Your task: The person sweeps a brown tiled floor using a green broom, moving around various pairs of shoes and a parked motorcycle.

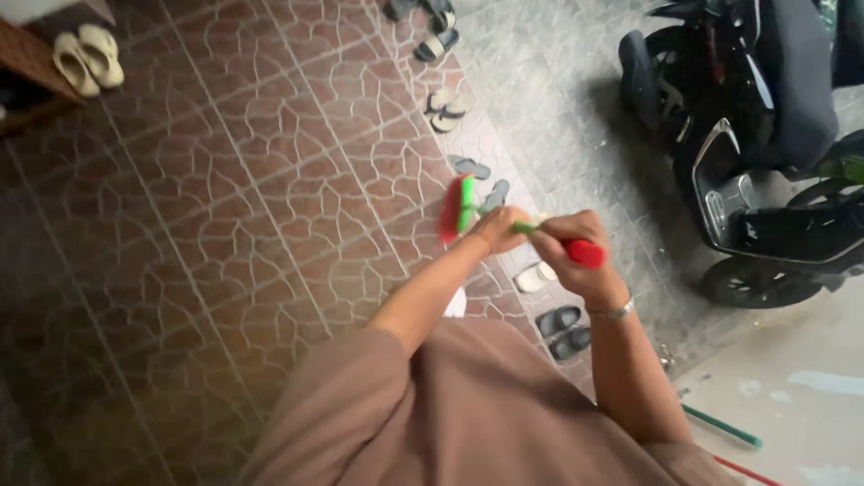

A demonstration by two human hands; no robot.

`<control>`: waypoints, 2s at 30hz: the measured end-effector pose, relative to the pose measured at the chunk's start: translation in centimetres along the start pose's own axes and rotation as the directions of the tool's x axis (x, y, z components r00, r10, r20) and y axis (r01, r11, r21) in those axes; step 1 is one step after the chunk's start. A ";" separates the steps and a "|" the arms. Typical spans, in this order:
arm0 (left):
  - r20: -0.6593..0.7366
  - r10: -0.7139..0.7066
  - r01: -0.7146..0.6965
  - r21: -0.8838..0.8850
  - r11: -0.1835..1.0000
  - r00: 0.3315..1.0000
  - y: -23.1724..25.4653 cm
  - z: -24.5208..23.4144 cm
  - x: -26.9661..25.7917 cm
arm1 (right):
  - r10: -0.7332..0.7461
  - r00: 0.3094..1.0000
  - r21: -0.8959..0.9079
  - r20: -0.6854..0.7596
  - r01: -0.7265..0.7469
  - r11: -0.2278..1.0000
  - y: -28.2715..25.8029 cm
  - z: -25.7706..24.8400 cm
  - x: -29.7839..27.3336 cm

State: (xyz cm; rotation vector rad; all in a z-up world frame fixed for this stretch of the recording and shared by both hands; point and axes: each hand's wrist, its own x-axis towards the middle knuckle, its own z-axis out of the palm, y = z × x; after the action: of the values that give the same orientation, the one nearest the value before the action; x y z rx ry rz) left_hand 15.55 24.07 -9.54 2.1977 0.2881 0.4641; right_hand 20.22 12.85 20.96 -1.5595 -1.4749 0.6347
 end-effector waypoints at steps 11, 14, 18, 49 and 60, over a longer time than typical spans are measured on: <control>-0.113 0.029 -0.047 -0.160 0.986 0.993 3.1 -10.3 7.9 | -0.263 0.937 -0.028 -0.228 0.263 0.964 -0.1 -3.2 8.4; -0.210 -0.059 0.048 -0.055 0.997 0.976 2.5 -15.1 6.9 | -0.204 0.913 0.390 -0.354 0.343 0.855 -0.1 -2.8 11.5; -0.352 -0.177 0.200 0.029 0.979 0.919 -1.9 -20.9 3.6 | -0.151 0.906 0.669 -0.395 0.396 0.629 2.8 0.6 17.5; -0.584 -0.578 0.740 0.058 0.670 0.569 -37.3 -49.3 -11.9 | 0.054 0.879 0.389 0.473 -0.264 0.883 6.8 28.8 51.5; -0.415 -0.467 0.567 0.159 0.808 0.781 -41.7 -51.2 8.6 | 0.058 0.949 0.252 0.311 -0.141 0.957 9.9 16.7 64.3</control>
State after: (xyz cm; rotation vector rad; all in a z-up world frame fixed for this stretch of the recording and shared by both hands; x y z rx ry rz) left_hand -0.28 88.71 -11.29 2.1549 1.2014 0.5264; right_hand 22.12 79.84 17.07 -1.3721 -1.4583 1.1283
